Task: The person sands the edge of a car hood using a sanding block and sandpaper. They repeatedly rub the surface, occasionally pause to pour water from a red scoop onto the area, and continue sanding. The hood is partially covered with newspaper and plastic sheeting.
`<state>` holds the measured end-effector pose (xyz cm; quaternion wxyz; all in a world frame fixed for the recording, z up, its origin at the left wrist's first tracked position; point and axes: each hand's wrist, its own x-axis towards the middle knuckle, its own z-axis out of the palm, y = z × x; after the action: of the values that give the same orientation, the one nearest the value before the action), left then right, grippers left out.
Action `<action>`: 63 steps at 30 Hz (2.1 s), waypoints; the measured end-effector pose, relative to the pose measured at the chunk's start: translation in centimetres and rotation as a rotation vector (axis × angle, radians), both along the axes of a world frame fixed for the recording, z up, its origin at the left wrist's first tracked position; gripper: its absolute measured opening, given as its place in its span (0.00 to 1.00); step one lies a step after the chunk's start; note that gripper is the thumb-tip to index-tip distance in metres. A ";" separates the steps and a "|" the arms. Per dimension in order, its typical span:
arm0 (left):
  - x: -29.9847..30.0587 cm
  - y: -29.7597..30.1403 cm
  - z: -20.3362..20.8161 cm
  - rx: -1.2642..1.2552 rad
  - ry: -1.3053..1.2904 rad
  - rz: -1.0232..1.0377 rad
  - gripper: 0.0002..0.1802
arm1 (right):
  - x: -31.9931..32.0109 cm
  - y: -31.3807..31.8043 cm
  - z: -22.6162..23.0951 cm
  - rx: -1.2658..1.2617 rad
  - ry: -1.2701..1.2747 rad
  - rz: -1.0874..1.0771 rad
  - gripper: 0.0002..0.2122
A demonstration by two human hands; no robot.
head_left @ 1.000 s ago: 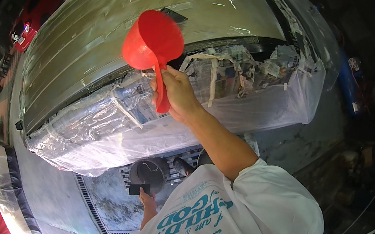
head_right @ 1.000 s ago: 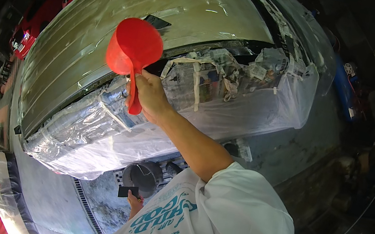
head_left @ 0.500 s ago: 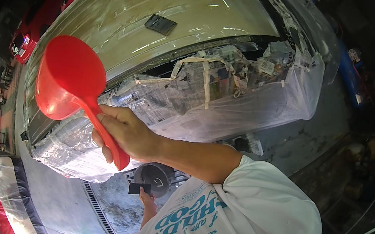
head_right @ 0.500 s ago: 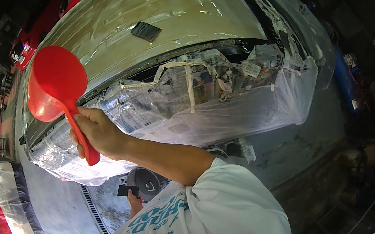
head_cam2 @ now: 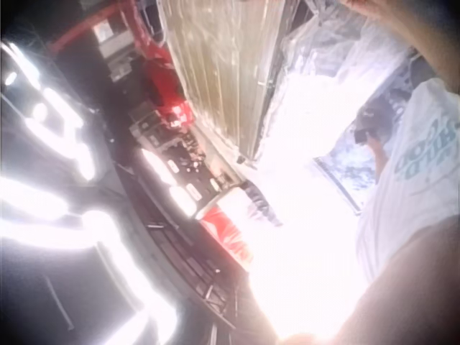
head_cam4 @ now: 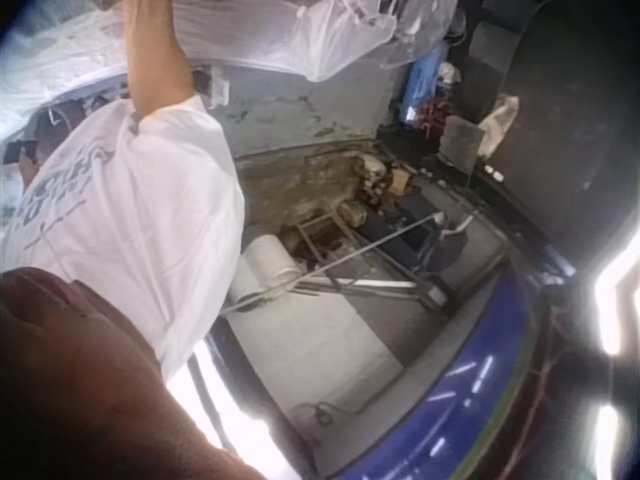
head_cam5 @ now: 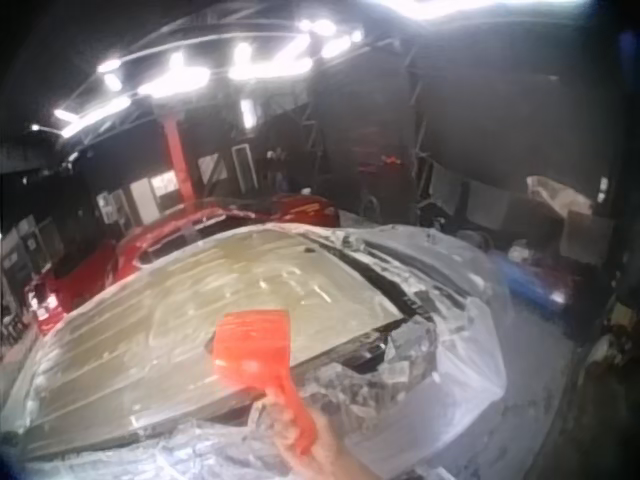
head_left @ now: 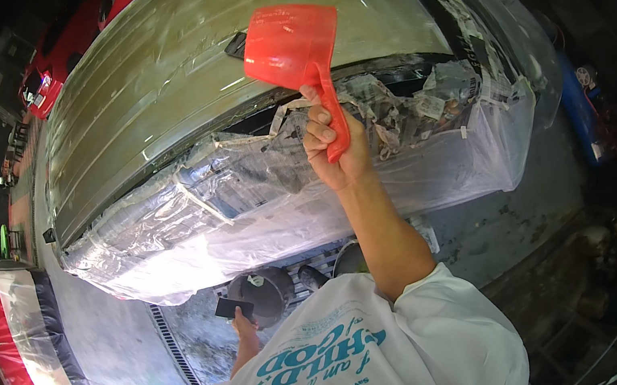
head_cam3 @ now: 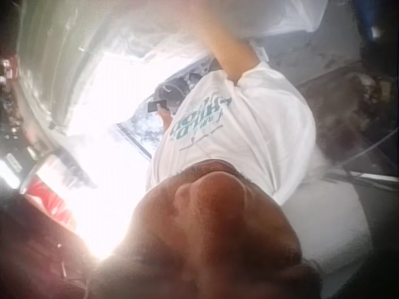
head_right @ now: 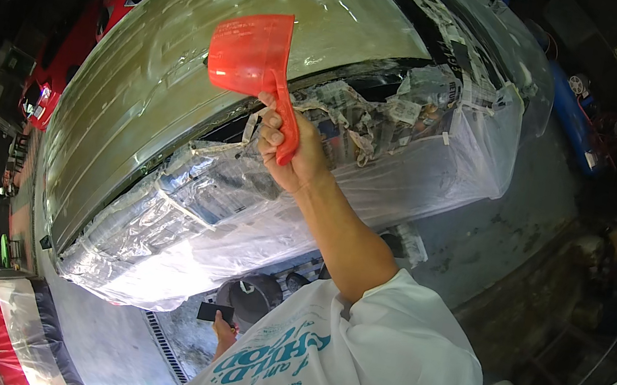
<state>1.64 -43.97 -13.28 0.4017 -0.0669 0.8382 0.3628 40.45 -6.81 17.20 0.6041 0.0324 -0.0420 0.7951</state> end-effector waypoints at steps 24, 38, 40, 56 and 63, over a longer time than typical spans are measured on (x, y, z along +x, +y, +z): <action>2.4 -14.6 -3.4 0.153 0.006 0.566 0.19 | -19.5 -13.1 -13.7 1.430 -1.410 0.616 0.08; 8.9 -23.4 -3.9 -0.186 -0.044 1.077 0.26 | -31.9 -25.2 -30.4 1.459 -1.723 1.106 0.15; 6.9 -19.5 -3.8 -0.117 -0.100 1.037 0.27 | -30.9 -22.5 -29.6 1.228 -1.817 1.027 0.12; 18.0 22.5 14.0 0.952 -0.357 -0.193 0.29 | -3.2 -7.4 -14.5 0.665 -1.478 0.491 0.26; 27.8 27.3 16.2 0.730 -0.552 -0.704 0.28 | 6.5 -8.9 -16.6 0.268 -1.519 0.214 0.20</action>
<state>29.48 -16.64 2.96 0.6991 0.2667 0.4945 0.4423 47.00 -15.72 0.62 0.3207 -0.4445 -0.5366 0.6416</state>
